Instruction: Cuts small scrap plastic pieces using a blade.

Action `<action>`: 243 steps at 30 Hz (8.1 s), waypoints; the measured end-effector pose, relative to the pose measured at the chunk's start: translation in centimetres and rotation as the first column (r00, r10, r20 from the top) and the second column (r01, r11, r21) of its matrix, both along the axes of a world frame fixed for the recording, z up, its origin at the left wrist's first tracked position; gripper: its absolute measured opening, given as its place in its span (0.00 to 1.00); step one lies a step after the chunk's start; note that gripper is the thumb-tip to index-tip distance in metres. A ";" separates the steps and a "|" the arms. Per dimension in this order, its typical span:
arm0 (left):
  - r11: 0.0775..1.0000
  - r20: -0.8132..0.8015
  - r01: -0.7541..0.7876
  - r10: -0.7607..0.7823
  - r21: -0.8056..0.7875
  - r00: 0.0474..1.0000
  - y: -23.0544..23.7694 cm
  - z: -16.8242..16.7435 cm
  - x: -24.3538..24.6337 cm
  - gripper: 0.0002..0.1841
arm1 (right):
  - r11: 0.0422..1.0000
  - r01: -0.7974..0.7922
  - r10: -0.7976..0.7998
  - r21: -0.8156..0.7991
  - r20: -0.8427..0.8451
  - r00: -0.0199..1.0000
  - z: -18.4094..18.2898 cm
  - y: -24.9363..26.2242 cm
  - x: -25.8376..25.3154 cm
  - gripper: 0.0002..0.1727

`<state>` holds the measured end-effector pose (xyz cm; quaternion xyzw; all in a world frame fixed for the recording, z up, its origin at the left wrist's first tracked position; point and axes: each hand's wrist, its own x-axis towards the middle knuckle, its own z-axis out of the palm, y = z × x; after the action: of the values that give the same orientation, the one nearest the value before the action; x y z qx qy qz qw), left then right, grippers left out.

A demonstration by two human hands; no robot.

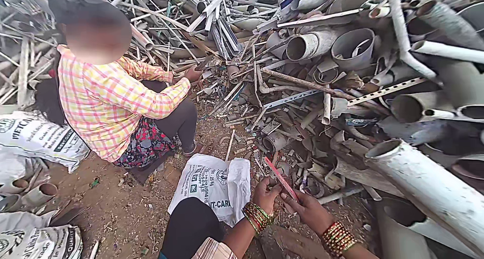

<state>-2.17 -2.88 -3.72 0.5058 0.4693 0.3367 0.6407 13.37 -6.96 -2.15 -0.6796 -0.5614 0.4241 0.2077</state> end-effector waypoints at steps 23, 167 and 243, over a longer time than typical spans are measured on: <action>0.978 -0.206 0.196 -0.206 -0.067 0.957 -0.8 1.4 0.1 0.15 | 0.950 0.311 -0.308 -0.012 -0.186 0.933 0.7 0.3 -0.5 0.09; 0.996 0.049 -0.037 0.041 -0.087 0.998 -1.1 0.4 0.5 0.03 | 0.996 0.076 -0.084 -0.043 -0.249 0.965 0.6 0.1 0.0 0.34; 0.998 -0.140 -0.061 0.056 -0.027 0.989 -0.8 0.4 0.3 0.12 | 0.986 0.055 -0.113 -0.160 -0.379 0.919 0.2 0.5 0.4 0.22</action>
<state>-1.85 -3.68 -3.29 0.5041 0.5328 0.3118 0.6040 13.73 -6.49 -1.93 -0.6194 -0.4471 0.5804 0.2820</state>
